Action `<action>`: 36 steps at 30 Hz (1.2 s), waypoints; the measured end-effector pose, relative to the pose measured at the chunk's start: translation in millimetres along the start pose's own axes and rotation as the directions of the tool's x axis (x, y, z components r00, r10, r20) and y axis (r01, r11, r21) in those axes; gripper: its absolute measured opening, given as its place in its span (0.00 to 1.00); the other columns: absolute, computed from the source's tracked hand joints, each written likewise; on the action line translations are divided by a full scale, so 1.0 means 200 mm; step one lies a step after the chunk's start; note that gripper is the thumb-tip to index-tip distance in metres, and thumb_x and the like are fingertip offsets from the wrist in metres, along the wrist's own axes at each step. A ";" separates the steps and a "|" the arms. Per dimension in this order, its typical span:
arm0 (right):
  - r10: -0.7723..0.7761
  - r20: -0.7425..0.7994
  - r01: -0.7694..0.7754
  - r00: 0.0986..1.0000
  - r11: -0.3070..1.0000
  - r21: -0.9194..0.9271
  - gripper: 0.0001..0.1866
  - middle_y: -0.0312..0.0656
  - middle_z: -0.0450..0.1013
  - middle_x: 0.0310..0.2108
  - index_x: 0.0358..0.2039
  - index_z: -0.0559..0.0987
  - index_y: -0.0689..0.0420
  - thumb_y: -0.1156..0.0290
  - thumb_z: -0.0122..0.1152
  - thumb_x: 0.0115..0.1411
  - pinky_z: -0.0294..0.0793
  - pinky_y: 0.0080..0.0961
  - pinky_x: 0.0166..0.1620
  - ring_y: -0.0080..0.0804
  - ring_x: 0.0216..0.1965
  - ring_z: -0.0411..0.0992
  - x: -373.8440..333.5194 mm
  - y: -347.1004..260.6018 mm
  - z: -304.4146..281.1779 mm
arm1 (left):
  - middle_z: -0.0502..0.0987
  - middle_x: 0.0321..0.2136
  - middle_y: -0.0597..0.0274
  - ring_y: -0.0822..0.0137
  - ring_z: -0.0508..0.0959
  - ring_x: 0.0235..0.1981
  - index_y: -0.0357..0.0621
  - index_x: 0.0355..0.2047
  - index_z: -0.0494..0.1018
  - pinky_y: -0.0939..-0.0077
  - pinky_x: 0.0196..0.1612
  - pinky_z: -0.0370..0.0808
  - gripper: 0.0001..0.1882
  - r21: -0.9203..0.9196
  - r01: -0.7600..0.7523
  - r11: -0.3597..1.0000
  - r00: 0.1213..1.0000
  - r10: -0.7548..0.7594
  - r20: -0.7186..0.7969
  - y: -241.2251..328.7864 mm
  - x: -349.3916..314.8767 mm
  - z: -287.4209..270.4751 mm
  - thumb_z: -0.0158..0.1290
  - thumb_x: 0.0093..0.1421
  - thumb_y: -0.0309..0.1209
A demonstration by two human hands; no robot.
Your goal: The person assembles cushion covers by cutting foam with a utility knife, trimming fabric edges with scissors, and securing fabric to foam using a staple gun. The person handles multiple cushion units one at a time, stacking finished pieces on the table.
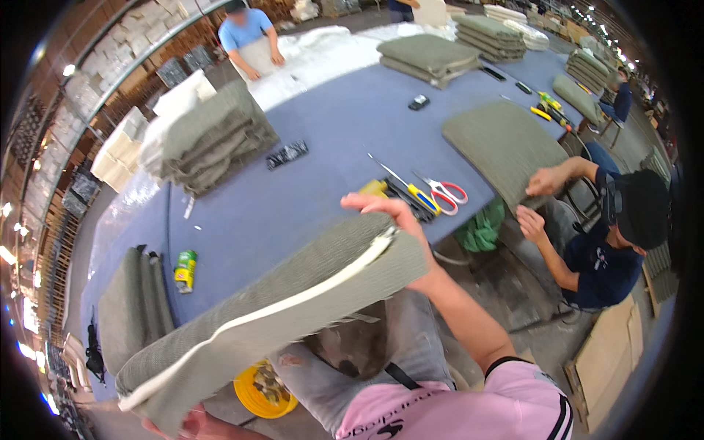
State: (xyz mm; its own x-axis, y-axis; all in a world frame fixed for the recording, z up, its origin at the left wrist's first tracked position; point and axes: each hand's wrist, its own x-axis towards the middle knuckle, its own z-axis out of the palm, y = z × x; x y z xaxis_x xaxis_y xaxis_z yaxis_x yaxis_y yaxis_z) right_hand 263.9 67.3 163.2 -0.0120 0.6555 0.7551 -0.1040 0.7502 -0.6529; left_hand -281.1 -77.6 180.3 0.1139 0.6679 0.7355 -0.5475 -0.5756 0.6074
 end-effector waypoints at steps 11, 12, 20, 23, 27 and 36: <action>0.161 -0.335 -0.114 0.928 0.981 0.154 0.28 0.42 0.80 0.53 0.59 0.76 0.60 0.62 0.79 0.65 0.74 0.31 0.57 0.31 0.51 0.78 0.33 0.01 0.62 | 0.72 0.70 0.50 0.46 0.71 0.69 0.53 0.54 0.82 0.51 0.66 0.69 0.16 0.879 -0.359 0.314 0.930 0.201 0.308 -0.37 0.60 0.67 0.59 0.66 0.35; 0.196 -0.347 -0.149 0.917 0.976 0.156 0.28 0.42 0.80 0.53 0.58 0.76 0.60 0.62 0.79 0.66 0.74 0.31 0.57 0.31 0.52 0.77 0.31 0.04 0.60 | 0.77 0.67 0.53 0.48 0.73 0.69 0.56 0.47 0.85 0.50 0.67 0.67 0.14 0.831 -0.522 0.195 0.835 -0.083 0.544 -0.42 0.75 0.88 0.60 0.62 0.34; -0.035 -0.330 0.041 0.944 0.999 0.010 0.26 0.42 0.80 0.59 0.64 0.75 0.58 0.68 0.72 0.68 0.76 0.36 0.60 0.36 0.57 0.79 0.28 -0.10 0.46 | 0.84 0.57 0.79 0.53 0.70 0.72 0.63 0.43 0.86 0.30 0.77 0.41 0.13 0.673 -0.687 -0.273 0.725 -0.190 0.662 -0.75 1.17 1.14 0.65 0.56 0.34; -0.077 -0.279 0.084 0.957 0.996 0.011 0.25 0.45 0.79 0.64 0.64 0.76 0.59 0.72 0.71 0.69 0.77 0.37 0.62 0.40 0.60 0.79 0.26 -0.13 0.41 | 0.84 0.56 0.81 0.53 0.64 0.77 0.64 0.46 0.85 0.27 0.77 0.23 0.13 0.704 -0.627 -0.333 0.769 -0.118 0.629 -0.77 1.16 1.17 0.65 0.60 0.36; -0.167 -0.195 0.151 0.966 0.984 -0.097 0.22 0.50 0.78 0.65 0.62 0.76 0.61 0.77 0.69 0.69 0.78 0.40 0.63 0.42 0.61 0.80 0.28 -0.15 0.37 | 0.84 0.50 0.80 0.54 0.65 0.75 0.64 0.47 0.84 0.25 0.77 0.24 0.15 0.696 -0.602 -0.392 0.795 -0.205 0.571 -0.69 1.26 1.20 0.68 0.58 0.41; -0.249 -0.146 0.236 0.957 0.967 -0.101 0.13 0.52 0.83 0.55 0.49 0.82 0.61 0.81 0.72 0.64 0.83 0.37 0.54 0.48 0.52 0.84 0.28 -0.18 0.37 | 0.79 0.38 0.76 0.57 0.74 0.61 0.60 0.37 0.84 0.27 0.76 0.35 0.15 0.709 -0.639 -0.298 0.768 -0.292 0.570 -0.58 1.27 1.22 0.71 0.54 0.49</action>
State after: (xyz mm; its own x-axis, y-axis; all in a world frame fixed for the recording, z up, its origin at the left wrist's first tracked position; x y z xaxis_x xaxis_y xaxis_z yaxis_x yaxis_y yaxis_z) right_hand 193.7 70.2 234.3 0.1596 0.4535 0.8769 -0.0031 0.8885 -0.4589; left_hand 13.4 44.3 369.9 0.7197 0.4121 0.5588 0.6781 -0.5898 -0.4385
